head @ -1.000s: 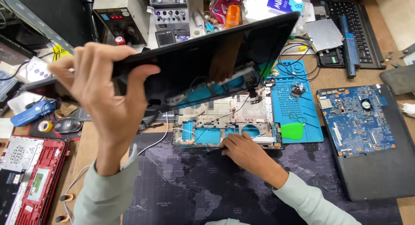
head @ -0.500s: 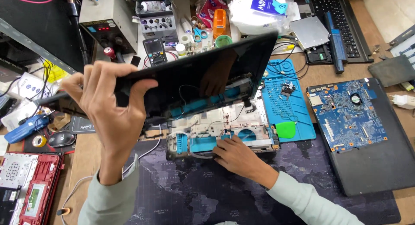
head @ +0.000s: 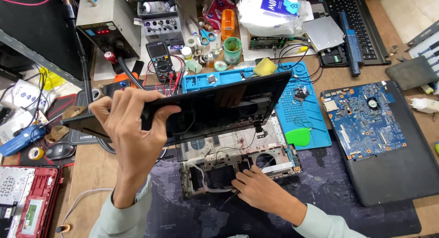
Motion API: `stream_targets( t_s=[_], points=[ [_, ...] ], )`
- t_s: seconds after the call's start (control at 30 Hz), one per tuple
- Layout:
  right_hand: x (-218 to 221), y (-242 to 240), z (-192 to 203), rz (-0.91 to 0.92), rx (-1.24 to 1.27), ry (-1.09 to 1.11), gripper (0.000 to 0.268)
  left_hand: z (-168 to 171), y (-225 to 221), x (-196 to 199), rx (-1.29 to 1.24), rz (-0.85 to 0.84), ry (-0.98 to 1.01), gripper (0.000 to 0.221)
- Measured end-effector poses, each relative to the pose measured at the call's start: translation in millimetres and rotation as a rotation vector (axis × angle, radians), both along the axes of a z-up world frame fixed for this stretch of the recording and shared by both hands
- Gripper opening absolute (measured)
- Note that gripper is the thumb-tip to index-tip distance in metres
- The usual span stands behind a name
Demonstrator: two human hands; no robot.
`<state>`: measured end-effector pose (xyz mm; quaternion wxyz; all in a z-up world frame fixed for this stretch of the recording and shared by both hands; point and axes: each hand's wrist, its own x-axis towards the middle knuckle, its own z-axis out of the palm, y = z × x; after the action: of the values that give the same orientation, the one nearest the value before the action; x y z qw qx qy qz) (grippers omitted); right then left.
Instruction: Disassembling and repairing a laptop computer by manipulating the screen and internal components with tools
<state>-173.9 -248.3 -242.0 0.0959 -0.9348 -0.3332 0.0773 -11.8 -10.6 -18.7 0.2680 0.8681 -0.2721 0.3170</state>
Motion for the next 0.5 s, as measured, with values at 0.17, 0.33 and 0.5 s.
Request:
stream_targets(
  t_s=[0.17,0.33,0.5],
  points=[
    [-9,-3,35,-0.037,0.207,0.003,0.025,2,-15,0,-0.016,-0.039,-0.003,0.020],
    [-20,-27,42,-0.089,0.271,0.035,0.022,1,-33,6,-0.027,-0.051,-0.053,0.022],
    [-23,-67,57,-0.284,0.263,-0.048,0.010,-7,-58,22,-0.072,-0.076,-0.114,0.024]
  ],
)
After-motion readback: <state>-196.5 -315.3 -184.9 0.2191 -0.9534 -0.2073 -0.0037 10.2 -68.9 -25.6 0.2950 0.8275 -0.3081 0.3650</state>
